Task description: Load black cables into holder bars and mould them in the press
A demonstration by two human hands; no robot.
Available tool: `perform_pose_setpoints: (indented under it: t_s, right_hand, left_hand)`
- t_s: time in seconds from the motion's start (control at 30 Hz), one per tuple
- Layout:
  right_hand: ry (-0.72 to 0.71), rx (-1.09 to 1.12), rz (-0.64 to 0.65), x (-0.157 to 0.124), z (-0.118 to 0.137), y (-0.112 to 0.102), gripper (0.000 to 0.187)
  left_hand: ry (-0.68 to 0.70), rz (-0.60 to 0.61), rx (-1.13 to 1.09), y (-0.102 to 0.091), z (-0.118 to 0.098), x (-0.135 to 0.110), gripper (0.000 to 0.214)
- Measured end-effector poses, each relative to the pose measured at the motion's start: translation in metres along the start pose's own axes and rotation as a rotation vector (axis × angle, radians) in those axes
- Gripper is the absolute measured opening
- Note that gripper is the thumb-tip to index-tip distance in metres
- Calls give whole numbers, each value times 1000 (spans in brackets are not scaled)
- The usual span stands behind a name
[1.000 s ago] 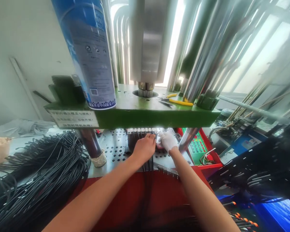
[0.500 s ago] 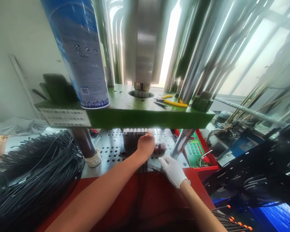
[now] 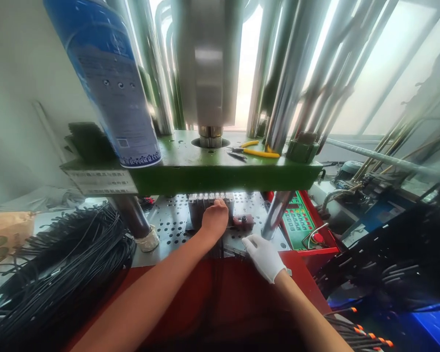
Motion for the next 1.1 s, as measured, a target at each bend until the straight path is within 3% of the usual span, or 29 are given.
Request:
perform_pose_setpoints:
  t_s: [0.17, 0.87, 1.1]
  right_hand:
    - [-7, -3, 7, -2, 3, -1, 31]
    - [35, 19, 45, -3, 2, -3, 38]
    - [30, 18, 47, -3, 0, -2, 37]
  left_hand:
    - [-3, -3, -7, 0, 3, 6, 24]
    - [-85, -15, -8, -1, 31, -7, 30]
    - [-68, -19, -4, -4, 42, -1, 22]
Point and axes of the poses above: each hand's wrist, its own x-axis towards the middle knuckle, its own y-axis out of the palm, z = x × y, the point moved 2 cm from there along x, towards the middle knuckle, and after that the axes turned 3 degrees about -y, right-handed, at the moved point
